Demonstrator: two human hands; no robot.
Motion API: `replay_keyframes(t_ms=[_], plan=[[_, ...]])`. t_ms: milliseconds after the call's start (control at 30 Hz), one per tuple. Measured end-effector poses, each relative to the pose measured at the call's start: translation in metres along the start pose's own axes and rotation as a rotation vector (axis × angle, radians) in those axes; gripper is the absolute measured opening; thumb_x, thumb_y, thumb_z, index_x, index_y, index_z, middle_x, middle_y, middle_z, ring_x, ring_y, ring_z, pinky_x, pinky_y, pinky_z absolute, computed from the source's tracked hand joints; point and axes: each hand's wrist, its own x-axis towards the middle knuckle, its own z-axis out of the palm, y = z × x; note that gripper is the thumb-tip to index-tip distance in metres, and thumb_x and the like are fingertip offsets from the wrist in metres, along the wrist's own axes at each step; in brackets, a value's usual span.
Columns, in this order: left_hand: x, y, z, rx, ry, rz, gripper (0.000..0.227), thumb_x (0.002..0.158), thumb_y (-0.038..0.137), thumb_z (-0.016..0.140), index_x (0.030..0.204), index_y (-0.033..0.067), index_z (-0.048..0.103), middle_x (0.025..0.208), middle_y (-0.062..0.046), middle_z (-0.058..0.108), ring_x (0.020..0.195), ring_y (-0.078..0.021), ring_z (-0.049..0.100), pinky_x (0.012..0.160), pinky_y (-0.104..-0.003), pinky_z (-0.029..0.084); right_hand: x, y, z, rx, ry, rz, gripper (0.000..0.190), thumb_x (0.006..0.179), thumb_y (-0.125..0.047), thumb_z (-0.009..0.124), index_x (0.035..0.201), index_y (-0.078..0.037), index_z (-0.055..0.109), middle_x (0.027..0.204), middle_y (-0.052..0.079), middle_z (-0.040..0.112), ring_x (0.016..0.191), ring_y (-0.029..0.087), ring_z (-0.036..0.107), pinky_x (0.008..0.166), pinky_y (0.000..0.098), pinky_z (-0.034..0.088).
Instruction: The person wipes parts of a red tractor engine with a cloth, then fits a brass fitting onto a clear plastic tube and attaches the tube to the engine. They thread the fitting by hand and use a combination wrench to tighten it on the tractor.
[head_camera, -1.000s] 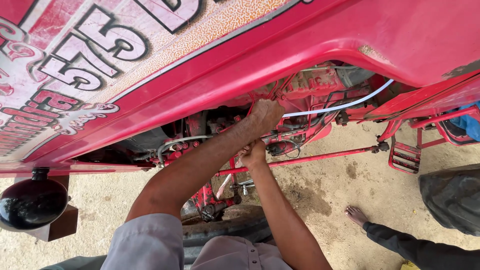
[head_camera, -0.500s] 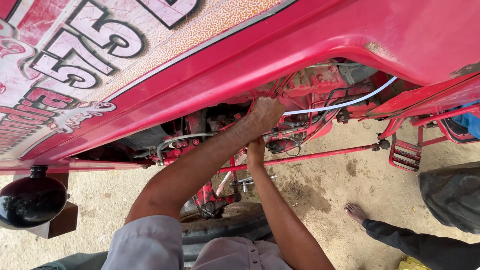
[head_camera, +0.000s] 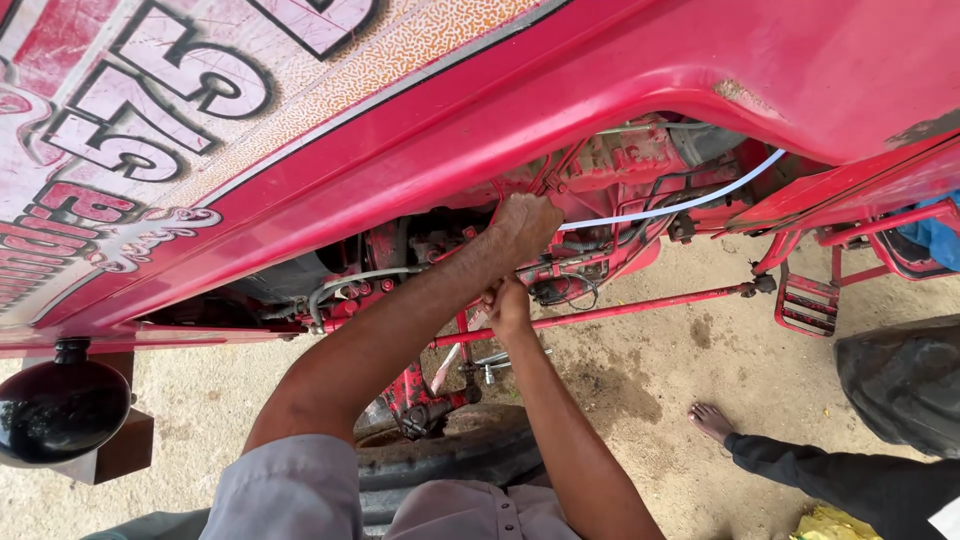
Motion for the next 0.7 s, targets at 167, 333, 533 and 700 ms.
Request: replay_keyframes(t_ms=[167,333,533,700], plan=[[0.0,0.003,0.001,0.032,0.025,-0.002,0.014,0.081,0.012,0.076,0.095,0.0102,0.075,0.091,-0.011,0.077,0.089,-0.0263,0.077,0.072,-0.041,0.062,0.002,0.011,0.018,-0.396,0.221,-0.264,0.027,0.106,-0.032,0.041,0.096,-0.011,0.057,0.06,-0.001,0.051,0.046,0.009,0.043,0.042,0.027,0.032],[0.013,-0.001,0.025,-0.005,0.123,-0.022,0.008,0.086,0.013,0.072,0.089,0.015,0.078,0.089,-0.01,0.077,0.087,-0.0274,0.077,0.071,-0.04,0.062,0.018,0.018,0.011,0.025,0.073,-0.165,0.017,0.103,-0.027,0.048,0.095,-0.017,0.059,0.057,-0.005,0.048,0.041,0.007,0.037,0.038,0.0269,0.025],[0.004,0.01,0.019,0.021,0.164,-0.064,0.009,0.084,0.014,0.071,0.09,0.0148,0.077,0.084,-0.01,0.077,0.082,-0.0267,0.077,0.066,-0.04,0.062,0.014,-0.008,-0.008,-0.078,0.004,0.097,0.019,0.102,-0.031,0.051,0.094,-0.016,0.059,0.07,-0.003,0.057,0.055,0.01,0.05,0.049,0.0276,0.036],[0.008,0.016,0.036,0.037,0.236,-0.072,0.008,0.086,0.014,0.069,0.089,0.0162,0.077,0.084,-0.01,0.077,0.08,-0.0274,0.077,0.064,-0.04,0.062,-0.031,-0.048,-0.006,-0.409,0.287,-0.028,0.02,0.101,-0.035,0.051,0.099,-0.017,0.059,0.079,-0.004,0.064,0.066,0.009,0.061,0.059,0.0288,0.046]])
